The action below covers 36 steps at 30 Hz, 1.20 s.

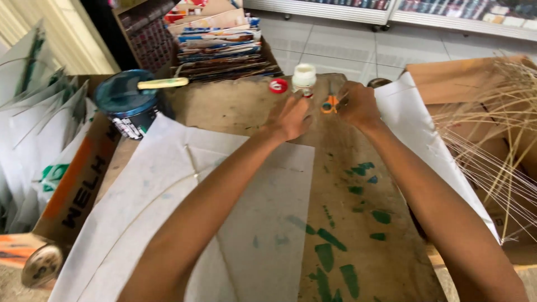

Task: Trimming excess paper from around a kite frame using scissors

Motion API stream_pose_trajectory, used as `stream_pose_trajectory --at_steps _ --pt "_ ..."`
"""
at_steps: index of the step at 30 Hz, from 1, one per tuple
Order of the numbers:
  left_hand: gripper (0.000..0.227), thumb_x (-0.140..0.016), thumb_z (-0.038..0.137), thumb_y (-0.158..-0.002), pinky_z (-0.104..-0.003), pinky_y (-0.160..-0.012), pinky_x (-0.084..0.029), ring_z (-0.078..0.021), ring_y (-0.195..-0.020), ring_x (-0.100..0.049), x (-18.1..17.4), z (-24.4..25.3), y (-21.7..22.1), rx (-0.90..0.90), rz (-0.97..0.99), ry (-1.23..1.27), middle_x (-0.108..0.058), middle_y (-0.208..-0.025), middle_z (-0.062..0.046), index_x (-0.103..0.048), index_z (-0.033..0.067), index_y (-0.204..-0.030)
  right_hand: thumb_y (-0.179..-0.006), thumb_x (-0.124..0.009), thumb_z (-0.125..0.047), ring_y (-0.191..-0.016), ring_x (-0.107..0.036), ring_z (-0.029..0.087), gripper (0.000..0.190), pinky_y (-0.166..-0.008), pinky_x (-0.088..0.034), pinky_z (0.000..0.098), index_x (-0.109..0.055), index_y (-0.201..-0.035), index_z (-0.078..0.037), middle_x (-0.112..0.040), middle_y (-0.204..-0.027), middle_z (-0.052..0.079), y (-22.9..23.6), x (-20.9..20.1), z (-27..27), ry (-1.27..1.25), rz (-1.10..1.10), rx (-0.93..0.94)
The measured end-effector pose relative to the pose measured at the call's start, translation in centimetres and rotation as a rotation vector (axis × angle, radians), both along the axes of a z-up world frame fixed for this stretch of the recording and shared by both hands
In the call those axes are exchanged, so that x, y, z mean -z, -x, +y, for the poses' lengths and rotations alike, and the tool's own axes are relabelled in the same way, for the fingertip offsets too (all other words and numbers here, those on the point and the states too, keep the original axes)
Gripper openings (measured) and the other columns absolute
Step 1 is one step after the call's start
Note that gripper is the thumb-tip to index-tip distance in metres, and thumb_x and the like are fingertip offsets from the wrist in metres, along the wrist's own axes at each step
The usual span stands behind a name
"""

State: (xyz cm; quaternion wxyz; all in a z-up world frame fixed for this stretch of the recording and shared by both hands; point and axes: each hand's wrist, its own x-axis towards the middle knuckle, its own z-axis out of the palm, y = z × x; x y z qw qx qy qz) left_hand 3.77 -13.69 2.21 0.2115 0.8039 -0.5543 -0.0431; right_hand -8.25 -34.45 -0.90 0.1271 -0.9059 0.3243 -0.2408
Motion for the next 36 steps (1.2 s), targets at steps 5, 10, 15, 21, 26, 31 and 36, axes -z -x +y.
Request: stream_pose_trajectory --at_steps 5,10,15,21,26,31,36 --pt "0.021 -0.062 0.028 -0.089 -0.050 -0.074 -0.061 -0.0381 -0.092 -0.073 0.4 -4.4 1.8 0.077 -0.054 0.072 -0.072 -0.098 -0.016 -0.072 0.0101 -0.087 -0.077 -0.073 -0.016 -0.087 -0.074 0.036 0.029 -0.080 -0.060 0.0466 -0.074 -0.106 -0.016 -0.077 -0.085 0.012 0.7 -0.5 0.3 0.009 0.045 -0.080" --pt "0.019 -0.060 0.022 -0.094 -0.057 -0.089 -0.058 -0.0427 -0.110 -0.065 2.2 -5.2 2.3 0.068 -0.037 0.066 -0.066 -0.113 -0.022 -0.071 0.0072 -0.096 -0.080 -0.074 -0.009 -0.078 -0.075 0.032 0.032 -0.072 -0.063 0.0444 -0.069 -0.112 -0.009 -0.077 -0.087 0.010 1.8 -0.3 1.5 -0.005 0.077 -0.137" --pt "0.026 -0.056 0.025 -0.099 -0.055 -0.093 -0.055 -0.0398 -0.110 -0.067 1.1 -5.0 2.0 0.079 -0.053 0.027 -0.071 -0.112 -0.020 -0.068 0.0059 -0.112 -0.089 -0.067 -0.001 -0.080 -0.073 0.040 0.032 -0.068 -0.061 0.0501 -0.067 -0.120 -0.002 -0.074 -0.092 0.025 3.0 -3.2 4.7 -0.206 -0.073 -0.156" --pt "0.042 -0.053 0.014 -0.103 -0.057 -0.092 -0.055 -0.0435 -0.117 -0.063 -3.2 0.7 4.4 0.147 -0.044 0.012 -0.062 -0.124 -0.028 -0.043 0.0012 -0.142 -0.083 -0.077 -0.003 -0.088 -0.073 0.032 0.047 -0.076 -0.059 0.0444 -0.060 -0.126 -0.012 -0.073 -0.091 0.017 6.3 -3.3 2.9 -0.264 -0.049 -0.193" --pt "0.038 -0.047 0.013 -0.103 -0.050 -0.095 -0.052 -0.0391 -0.111 -0.067 -8.2 6.8 9.5 0.127 0.117 0.092 -0.066 -0.117 -0.026 -0.054 -0.0021 -0.136 -0.098 -0.053 -0.012 -0.095 -0.067 0.034 0.047 -0.086 -0.057 0.0439 -0.040 -0.142 -0.002 -0.062 -0.109 0.028 8.9 -10.5 13.0 -0.841 -0.220 -0.206" --pt "0.026 -0.052 0.006 -0.097 -0.048 -0.090 -0.052 -0.0356 -0.090 -0.068 -5.8 9.6 9.1 0.315 0.266 0.357 -0.066 -0.092 -0.020 -0.063 0.0020 -0.120 -0.090 -0.054 -0.010 -0.113 -0.065 0.048 0.067 -0.098 -0.052 0.0579 -0.029 -0.151 -0.008 -0.055 -0.126 0.037 9.8 -10.8 17.1 -1.045 -0.254 -0.172" --pt "0.026 -0.057 -0.008 -0.100 -0.044 -0.092 -0.055 -0.0272 -0.098 -0.070 -5.6 13.0 7.6 0.747 0.433 0.637 -0.072 -0.098 -0.014 -0.065 0.0071 -0.120 -0.094 -0.060 -0.011 -0.102 -0.068 0.030 0.064 -0.082 -0.056 0.0378 -0.032 -0.152 -0.004 -0.065 -0.116 0.025 10.4 -6.1 16.5 -1.240 -0.415 -0.311"
